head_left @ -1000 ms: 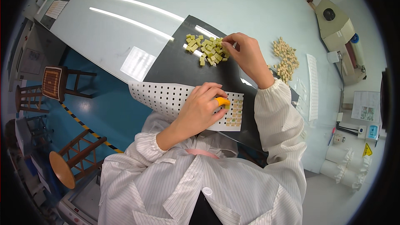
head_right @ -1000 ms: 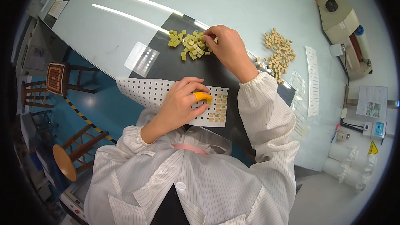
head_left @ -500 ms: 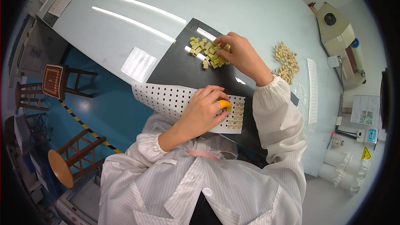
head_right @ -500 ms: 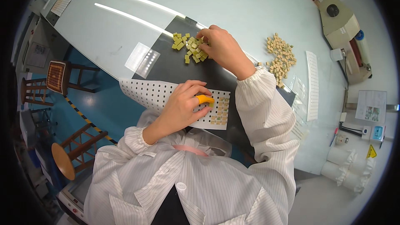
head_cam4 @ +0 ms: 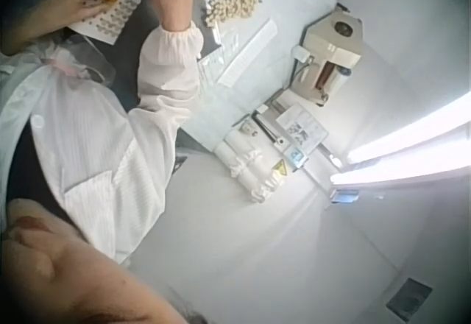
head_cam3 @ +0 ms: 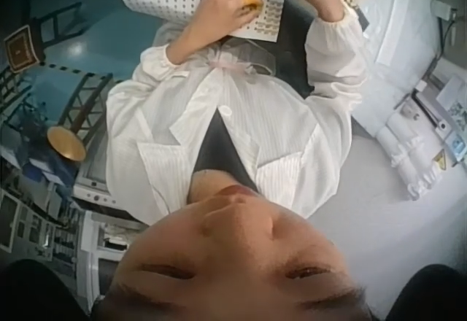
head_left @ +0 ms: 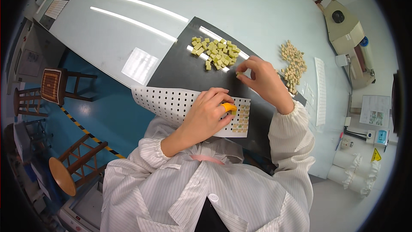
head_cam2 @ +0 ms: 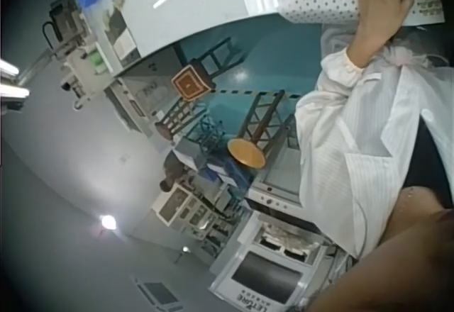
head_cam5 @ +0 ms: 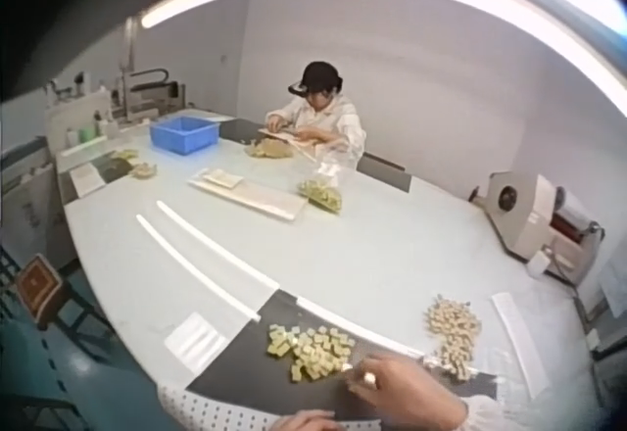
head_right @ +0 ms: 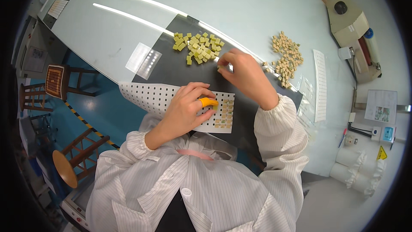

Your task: Inserting small square components into a grid board using a small yellow tool.

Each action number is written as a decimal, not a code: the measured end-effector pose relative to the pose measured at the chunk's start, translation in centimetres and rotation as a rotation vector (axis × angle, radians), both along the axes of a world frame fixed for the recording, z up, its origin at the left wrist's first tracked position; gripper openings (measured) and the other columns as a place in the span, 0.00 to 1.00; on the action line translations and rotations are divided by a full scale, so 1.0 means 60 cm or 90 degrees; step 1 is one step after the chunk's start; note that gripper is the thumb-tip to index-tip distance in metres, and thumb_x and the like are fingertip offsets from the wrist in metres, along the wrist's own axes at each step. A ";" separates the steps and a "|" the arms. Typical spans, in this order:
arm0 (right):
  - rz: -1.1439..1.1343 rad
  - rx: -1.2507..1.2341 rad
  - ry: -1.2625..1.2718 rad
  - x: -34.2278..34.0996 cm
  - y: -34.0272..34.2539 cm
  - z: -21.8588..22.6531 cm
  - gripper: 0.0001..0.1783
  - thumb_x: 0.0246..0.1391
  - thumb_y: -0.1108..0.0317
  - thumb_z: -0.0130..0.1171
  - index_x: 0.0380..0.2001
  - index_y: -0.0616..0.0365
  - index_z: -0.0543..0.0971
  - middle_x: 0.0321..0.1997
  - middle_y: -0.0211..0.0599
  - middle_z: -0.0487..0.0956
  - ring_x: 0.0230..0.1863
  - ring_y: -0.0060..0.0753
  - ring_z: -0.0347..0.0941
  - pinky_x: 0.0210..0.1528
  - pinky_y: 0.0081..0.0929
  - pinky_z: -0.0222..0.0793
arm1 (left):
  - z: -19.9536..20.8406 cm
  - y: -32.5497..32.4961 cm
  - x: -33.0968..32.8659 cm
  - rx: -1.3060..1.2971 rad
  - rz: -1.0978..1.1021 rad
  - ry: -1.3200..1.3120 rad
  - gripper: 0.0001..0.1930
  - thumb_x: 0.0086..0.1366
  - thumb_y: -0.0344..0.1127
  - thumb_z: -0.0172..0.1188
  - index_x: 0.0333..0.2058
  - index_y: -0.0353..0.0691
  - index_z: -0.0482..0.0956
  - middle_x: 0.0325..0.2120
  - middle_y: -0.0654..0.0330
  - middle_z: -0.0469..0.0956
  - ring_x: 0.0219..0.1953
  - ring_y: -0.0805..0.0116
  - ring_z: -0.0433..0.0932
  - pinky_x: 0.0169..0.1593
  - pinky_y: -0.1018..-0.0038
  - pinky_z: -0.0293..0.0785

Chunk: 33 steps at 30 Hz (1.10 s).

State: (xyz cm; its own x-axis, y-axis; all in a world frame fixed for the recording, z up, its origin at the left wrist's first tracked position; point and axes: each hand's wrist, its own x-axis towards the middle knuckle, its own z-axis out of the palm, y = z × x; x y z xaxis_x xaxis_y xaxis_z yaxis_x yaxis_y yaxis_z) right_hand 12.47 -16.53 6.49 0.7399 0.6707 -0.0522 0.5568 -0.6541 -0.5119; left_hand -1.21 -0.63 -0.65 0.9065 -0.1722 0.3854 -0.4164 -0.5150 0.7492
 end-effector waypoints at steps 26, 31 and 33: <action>-0.052 0.108 -0.155 -0.073 -0.048 -0.055 0.15 0.47 0.74 0.71 0.39 0.57 0.80 0.40 0.31 0.76 0.24 0.26 0.68 0.27 0.23 0.69 | 0.002 -0.001 0.001 0.005 0.005 0.009 0.09 0.53 0.31 0.69 0.31 0.32 0.82 0.42 0.59 0.79 0.57 0.58 0.72 0.56 0.62 0.68; -0.121 0.119 -0.072 -0.072 -0.055 -0.051 0.17 0.46 0.75 0.72 0.42 0.57 0.80 0.35 0.30 0.75 0.21 0.19 0.64 0.23 0.19 0.63 | 0.002 -0.001 0.000 0.005 0.005 0.011 0.09 0.53 0.31 0.69 0.31 0.32 0.83 0.42 0.59 0.79 0.56 0.58 0.72 0.55 0.62 0.68; -0.130 0.122 -0.065 -0.070 -0.054 -0.050 0.18 0.46 0.75 0.72 0.42 0.57 0.80 0.35 0.30 0.75 0.21 0.19 0.64 0.23 0.18 0.63 | 0.002 -0.001 0.000 0.006 0.004 0.013 0.09 0.53 0.31 0.69 0.31 0.32 0.83 0.42 0.59 0.79 0.56 0.58 0.72 0.56 0.62 0.68</action>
State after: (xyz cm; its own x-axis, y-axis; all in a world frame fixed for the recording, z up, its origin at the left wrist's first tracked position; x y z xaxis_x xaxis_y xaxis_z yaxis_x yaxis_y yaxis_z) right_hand 8.28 -19.79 3.52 0.8554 0.4982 0.1421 0.4786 -0.6549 -0.5848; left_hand -1.20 -0.68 -0.51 0.9155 -0.1702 0.3646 -0.3975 -0.5242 0.7531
